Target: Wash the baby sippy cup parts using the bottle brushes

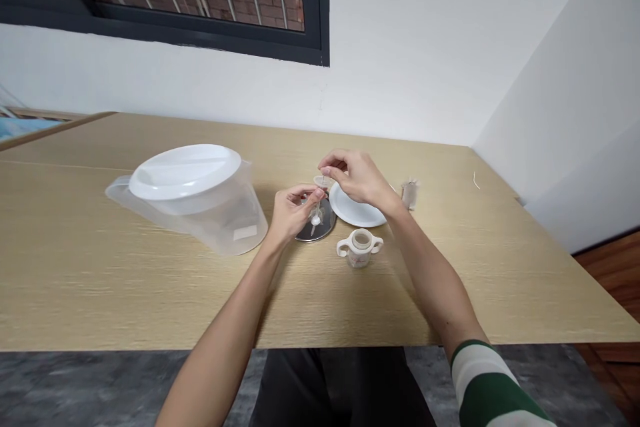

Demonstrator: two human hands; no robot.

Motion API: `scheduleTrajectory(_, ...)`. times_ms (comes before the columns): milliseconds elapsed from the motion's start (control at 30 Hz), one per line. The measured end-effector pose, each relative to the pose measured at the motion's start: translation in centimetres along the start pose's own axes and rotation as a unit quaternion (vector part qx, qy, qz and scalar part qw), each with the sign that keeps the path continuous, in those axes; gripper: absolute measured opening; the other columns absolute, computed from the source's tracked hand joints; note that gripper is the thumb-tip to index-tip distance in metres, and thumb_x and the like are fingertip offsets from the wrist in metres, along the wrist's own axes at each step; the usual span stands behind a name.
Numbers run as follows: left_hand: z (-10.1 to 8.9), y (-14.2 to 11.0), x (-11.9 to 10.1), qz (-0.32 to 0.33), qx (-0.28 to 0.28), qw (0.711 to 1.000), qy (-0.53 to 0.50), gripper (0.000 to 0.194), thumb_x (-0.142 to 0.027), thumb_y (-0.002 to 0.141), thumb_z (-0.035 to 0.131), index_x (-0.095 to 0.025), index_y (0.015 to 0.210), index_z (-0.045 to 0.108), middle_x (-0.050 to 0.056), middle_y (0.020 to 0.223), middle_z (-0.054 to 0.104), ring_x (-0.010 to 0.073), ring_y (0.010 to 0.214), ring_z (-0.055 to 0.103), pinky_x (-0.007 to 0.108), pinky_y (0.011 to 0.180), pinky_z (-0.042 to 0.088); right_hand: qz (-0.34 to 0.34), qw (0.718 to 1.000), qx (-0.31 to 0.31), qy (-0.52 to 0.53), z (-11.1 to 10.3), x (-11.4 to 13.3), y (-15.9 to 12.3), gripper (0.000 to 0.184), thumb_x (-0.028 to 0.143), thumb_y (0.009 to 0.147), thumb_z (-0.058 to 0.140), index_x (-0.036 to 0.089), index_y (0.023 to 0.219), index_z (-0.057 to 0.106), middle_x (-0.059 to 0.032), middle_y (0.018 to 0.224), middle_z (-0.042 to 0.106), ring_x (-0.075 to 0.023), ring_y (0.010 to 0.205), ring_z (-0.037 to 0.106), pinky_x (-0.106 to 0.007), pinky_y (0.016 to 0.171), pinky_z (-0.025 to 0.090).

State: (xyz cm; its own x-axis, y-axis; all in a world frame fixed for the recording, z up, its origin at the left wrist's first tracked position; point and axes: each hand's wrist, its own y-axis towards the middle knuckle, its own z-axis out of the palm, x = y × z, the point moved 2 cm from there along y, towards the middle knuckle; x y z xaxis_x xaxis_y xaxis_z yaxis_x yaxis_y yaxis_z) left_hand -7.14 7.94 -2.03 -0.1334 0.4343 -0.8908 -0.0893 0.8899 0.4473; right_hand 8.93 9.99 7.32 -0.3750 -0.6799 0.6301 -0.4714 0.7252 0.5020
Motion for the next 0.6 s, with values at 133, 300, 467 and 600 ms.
scheduleTrajectory(133, 0.1, -0.1, -0.4, -0.007, -0.004, 1.0, -0.022, 0.038, -0.053, 0.073, 0.078, -0.016, 0.082, 0.076, 0.009, 0.084, 0.077, 0.019, 0.076, 0.067, 0.029, 0.073, 0.052, 0.006, 1.0, -0.019, 0.023, -0.4, 0.2, -0.1, 0.012, 0.019, 0.087, 0.057, 0.018, 0.088, 0.069, -0.0033, 0.09, 0.074, -0.0141, 0.083, 0.065, -0.03, 0.08, 0.049)
scheduleTrajectory(300, 0.1, -0.2, -0.5, -0.008, 0.002, 1.0, 0.0, 0.041, -0.055, 0.073, 0.076, -0.016, 0.084, 0.077, 0.009, 0.084, 0.076, 0.0181, 0.071, 0.065, 0.028, 0.067, 0.049, 0.0, 0.995, -0.082, 0.062, -1.5, 0.1, 0.0, 0.01, 0.024, 0.087, 0.058, 0.018, 0.088, 0.066, -0.0026, 0.086, 0.071, -0.0137, 0.08, 0.064, -0.029, 0.076, 0.049)
scheduleTrajectory(467, 0.2, -0.2, -0.5, -0.003, 0.022, 0.999, 0.027, 0.041, -0.055, 0.073, 0.076, -0.016, 0.084, 0.078, 0.009, 0.082, 0.076, 0.0173, 0.067, 0.062, 0.028, 0.063, 0.046, -0.018, 0.986, -0.141, 0.089, -3.0, -0.5, 0.1, 0.016, 0.035, 0.087, 0.061, 0.019, 0.087, 0.063, -0.0004, 0.08, 0.066, -0.0123, 0.075, 0.06, -0.028, 0.073, 0.049)
scheduleTrajectory(600, 0.3, -0.3, -0.6, 0.003, 0.035, 0.999, 0.038, 0.038, -0.053, 0.074, 0.076, -0.016, 0.085, 0.079, 0.009, 0.079, 0.075, 0.0173, 0.067, 0.062, 0.028, 0.062, 0.046, -0.038, 0.981, -0.165, 0.095, -4.2, -0.5, -0.1, 0.028, 0.048, 0.086, 0.064, 0.019, 0.086, 0.063, -0.0003, 0.08, 0.064, -0.012, 0.074, 0.059, -0.028, 0.072, 0.049)
